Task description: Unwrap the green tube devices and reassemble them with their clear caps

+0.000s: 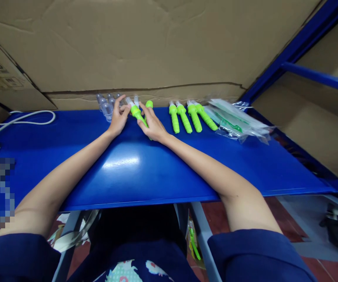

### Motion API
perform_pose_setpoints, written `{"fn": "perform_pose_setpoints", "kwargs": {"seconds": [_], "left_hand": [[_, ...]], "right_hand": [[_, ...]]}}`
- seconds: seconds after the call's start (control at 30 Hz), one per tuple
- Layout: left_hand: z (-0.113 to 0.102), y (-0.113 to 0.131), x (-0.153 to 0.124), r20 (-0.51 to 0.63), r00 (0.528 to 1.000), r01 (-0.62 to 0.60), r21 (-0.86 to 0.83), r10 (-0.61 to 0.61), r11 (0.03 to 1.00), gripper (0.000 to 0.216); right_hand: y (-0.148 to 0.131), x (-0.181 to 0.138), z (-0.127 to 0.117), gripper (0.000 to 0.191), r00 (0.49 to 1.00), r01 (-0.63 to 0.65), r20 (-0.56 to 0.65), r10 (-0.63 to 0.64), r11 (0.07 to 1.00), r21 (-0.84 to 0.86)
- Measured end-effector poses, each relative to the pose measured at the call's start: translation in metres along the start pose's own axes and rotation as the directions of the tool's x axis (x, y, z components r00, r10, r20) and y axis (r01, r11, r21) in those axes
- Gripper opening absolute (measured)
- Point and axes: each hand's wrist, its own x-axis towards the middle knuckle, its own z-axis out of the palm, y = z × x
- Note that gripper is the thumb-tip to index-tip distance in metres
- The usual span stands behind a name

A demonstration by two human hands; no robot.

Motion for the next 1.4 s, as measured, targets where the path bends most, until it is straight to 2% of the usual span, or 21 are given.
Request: {"fn": "perform_pose_setpoints", "kwargs": {"seconds": [0.23, 0.37, 0.57, 0.8, 1.07, 1.17, 1.3, 1.4], "left_hand": [[-0.001, 0.004, -0.002, 0.064, 0.997, 0.036, -0.006, -0.035, 0.999, 0.059], [-0.002, 0.001, 0.000, 0.047, 0.999, 0.022, 0.006, -0.023, 1.000, 0.057], [-0.001, 0.002, 0.002, 0.045, 0.999, 0.020, -0.011, -0.019, 1.000, 0.071], [-0.001, 0.001, 0.002, 0.031, 0.996, 0.087, 0.008, -0.087, 0.996, 0.072], [-0.001, 0.011, 0.003, 0.015, 0.974, 0.225, -0.088, -0.224, 0.971, 0.057], [0.000, 0.015, 0.002, -0.018, 0.963, 0.264, -0.119, -0.268, 0.957, 0.055], [0.002, 0.016, 0.002, -0.017, 0.961, 0.271, -0.127, -0.276, 0.954, 0.053], [0.001, 0.014, 0.003, -0.013, 0.962, 0.269, -0.112, -0.272, 0.956, 0.053]], "right_hand": [[0.000, 0.002, 0.000, 0.072, 0.996, 0.076, 0.043, -0.077, 0.997, 0.033], [0.000, 0.003, 0.000, 0.075, 0.996, 0.053, 0.067, -0.056, 0.997, 0.048], [-0.004, 0.005, 0.002, 0.093, 0.995, 0.080, 0.057, -0.082, 0.996, 0.042], [-0.015, 0.005, -0.002, 0.091, 0.995, -0.033, 0.090, 0.032, 0.999, 0.007], [0.001, 0.008, -0.004, 0.086, 0.998, 0.060, 0.005, -0.060, 0.998, -0.019], [0.008, 0.013, -0.013, 0.082, 0.998, 0.015, -0.067, -0.018, 0.999, -0.048], [0.025, 0.019, -0.029, 0.078, 0.975, -0.108, -0.201, 0.091, 0.991, -0.074], [0.041, 0.019, -0.035, 0.080, 0.961, -0.170, -0.235, 0.147, 0.982, -0.082]]}}
